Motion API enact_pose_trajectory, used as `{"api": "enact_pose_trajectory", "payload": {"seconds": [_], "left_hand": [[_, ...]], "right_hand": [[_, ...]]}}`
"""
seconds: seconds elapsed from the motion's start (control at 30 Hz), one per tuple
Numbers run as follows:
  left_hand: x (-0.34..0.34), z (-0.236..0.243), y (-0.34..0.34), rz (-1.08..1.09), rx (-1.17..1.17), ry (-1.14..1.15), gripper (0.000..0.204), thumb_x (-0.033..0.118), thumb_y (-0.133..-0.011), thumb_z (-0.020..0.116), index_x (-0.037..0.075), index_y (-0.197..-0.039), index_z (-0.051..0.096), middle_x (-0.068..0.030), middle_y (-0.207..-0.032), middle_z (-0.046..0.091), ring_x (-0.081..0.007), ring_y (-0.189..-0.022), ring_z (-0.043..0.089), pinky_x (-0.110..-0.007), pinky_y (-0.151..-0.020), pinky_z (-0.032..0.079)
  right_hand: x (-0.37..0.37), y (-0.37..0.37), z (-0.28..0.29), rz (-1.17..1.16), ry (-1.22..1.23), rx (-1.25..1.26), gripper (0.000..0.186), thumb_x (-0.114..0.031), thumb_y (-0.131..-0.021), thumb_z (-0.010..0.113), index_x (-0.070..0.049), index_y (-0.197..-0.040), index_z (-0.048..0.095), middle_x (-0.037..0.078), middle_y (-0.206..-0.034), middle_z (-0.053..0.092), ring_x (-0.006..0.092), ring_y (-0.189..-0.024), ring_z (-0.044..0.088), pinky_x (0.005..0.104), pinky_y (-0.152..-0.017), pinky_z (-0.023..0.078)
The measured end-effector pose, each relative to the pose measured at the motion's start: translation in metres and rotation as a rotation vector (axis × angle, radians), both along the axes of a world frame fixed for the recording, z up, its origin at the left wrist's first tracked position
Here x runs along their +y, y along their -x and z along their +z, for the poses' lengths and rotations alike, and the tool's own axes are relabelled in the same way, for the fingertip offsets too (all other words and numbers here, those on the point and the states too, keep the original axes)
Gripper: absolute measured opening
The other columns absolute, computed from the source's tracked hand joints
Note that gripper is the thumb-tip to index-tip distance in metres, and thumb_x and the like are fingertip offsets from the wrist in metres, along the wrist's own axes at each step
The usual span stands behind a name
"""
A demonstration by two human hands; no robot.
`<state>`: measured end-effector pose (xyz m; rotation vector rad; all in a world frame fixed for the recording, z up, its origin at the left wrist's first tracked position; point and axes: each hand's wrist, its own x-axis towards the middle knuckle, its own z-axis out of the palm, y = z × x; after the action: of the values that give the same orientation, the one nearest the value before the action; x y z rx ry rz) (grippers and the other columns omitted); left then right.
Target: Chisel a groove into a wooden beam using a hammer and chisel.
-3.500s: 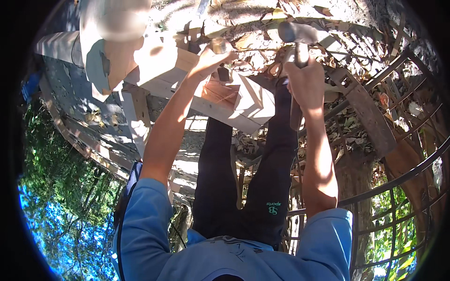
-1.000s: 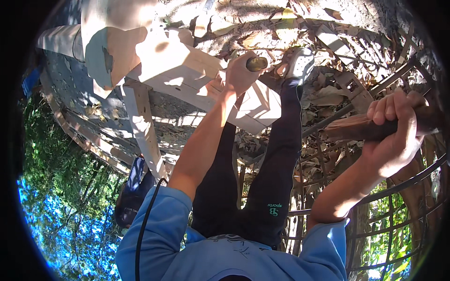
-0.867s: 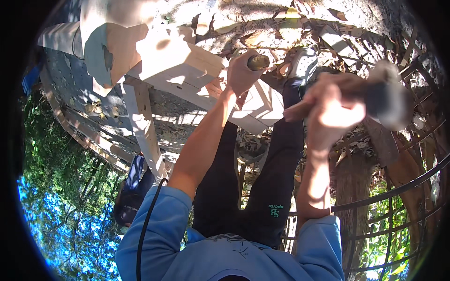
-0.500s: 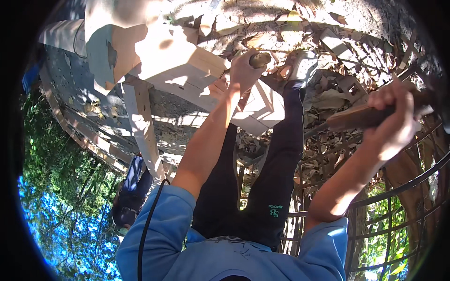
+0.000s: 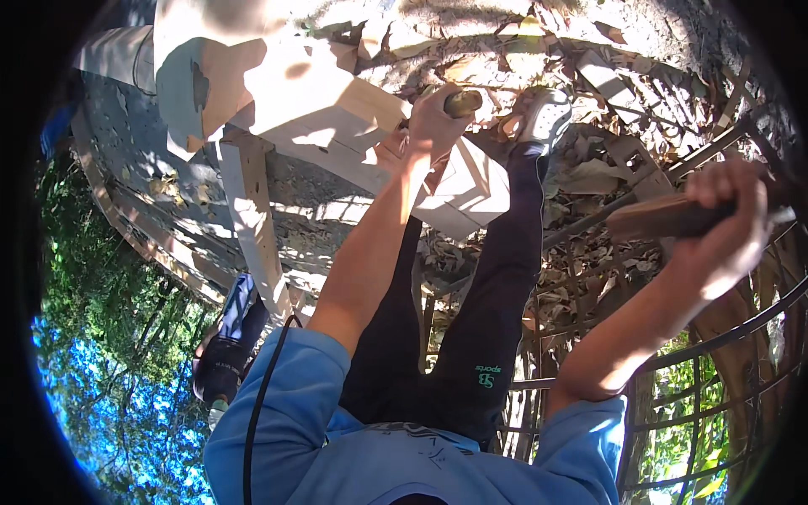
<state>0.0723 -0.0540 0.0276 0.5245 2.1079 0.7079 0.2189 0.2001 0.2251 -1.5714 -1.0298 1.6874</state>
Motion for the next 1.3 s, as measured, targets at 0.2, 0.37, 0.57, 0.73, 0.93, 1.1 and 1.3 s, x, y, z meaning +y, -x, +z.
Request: {"api": "enact_pose_trajectory", "payload": {"seconds": [0.2,0.37,0.57,0.73,0.93,1.1,1.3], "left_hand": [[-0.008,0.001,0.001,-0.059,0.071,0.001,0.034,0.020,-0.073,0.080,0.010,-0.103,0.068,-0.0120,-0.086,0.072,-0.0314,-0.083,0.071,-0.039,-0.075,0.055],[-0.006,0.002,0.006,-0.081,0.019,-0.066,0.029,0.023,-0.074,0.076,0.010,-0.098,0.067,-0.0133,-0.082,0.069,-0.0339,-0.079,0.068,-0.042,-0.071,0.053],[-0.012,-0.009,-0.002,-0.027,0.062,-0.054,0.032,0.024,-0.074,0.076,0.009,-0.100,0.067,-0.0148,-0.082,0.069,-0.0335,-0.077,0.067,-0.042,-0.070,0.051],[-0.025,-0.005,-0.003,-0.047,0.014,-0.136,0.031,0.021,-0.072,0.079,0.008,-0.096,0.066,-0.0117,-0.079,0.067,-0.0283,-0.072,0.065,-0.039,-0.066,0.050],[-0.030,-0.006,-0.002,0.047,-0.057,-0.098,0.041,0.019,-0.066,0.084,0.010,-0.102,0.067,-0.0085,-0.084,0.069,-0.0255,-0.078,0.067,-0.037,-0.072,0.053],[-0.032,-0.011,-0.003,0.021,-0.060,-0.099,0.033,0.024,-0.070,0.078,0.007,-0.096,0.067,-0.0116,-0.079,0.065,-0.0273,-0.075,0.064,-0.038,-0.071,0.049],[-0.036,0.001,-0.001,0.109,-0.131,-0.006,0.036,0.008,-0.072,0.081,0.008,-0.105,0.068,-0.0075,-0.082,0.068,-0.0177,-0.071,0.065,-0.034,-0.066,0.055]], "right_hand": [[-0.117,0.058,-0.095,0.538,-0.334,-0.531,0.015,-0.014,-0.081,0.062,-0.003,-0.072,0.057,0.004,-0.056,0.053,0.0180,-0.050,0.055,0.0336,-0.053,0.045],[-0.089,-0.023,-0.107,0.606,0.311,-0.362,0.013,-0.013,-0.080,0.062,0.000,-0.076,0.062,0.004,-0.054,0.056,0.0135,-0.044,0.052,0.0305,-0.044,0.040],[0.023,-0.015,-0.030,-0.212,-0.165,0.217,0.011,-0.007,-0.086,0.053,-0.005,-0.076,0.053,-0.001,-0.061,0.045,0.0107,-0.054,0.048,0.0304,-0.052,0.045],[-0.143,0.024,-0.132,0.606,-0.265,-0.469,0.024,-0.023,-0.085,0.060,0.001,-0.090,0.065,0.014,-0.067,0.065,0.0207,-0.058,0.061,0.0364,-0.056,0.051],[-0.044,-0.022,-0.073,0.328,0.212,-0.230,0.009,-0.006,-0.083,0.064,-0.005,-0.079,0.056,0.000,-0.058,0.050,0.0091,-0.048,0.048,0.0246,-0.046,0.038],[-0.040,0.032,-0.038,-0.191,-0.209,0.088,0.011,-0.013,-0.082,0.061,-0.006,-0.077,0.055,0.004,-0.066,0.053,0.0153,-0.061,0.054,0.0341,-0.059,0.048],[-0.173,0.016,-0.147,0.810,0.172,-0.362,0.022,-0.018,-0.079,0.066,0.003,-0.085,0.064,0.014,-0.066,0.064,0.0204,-0.063,0.066,0.0359,-0.061,0.051]]}}
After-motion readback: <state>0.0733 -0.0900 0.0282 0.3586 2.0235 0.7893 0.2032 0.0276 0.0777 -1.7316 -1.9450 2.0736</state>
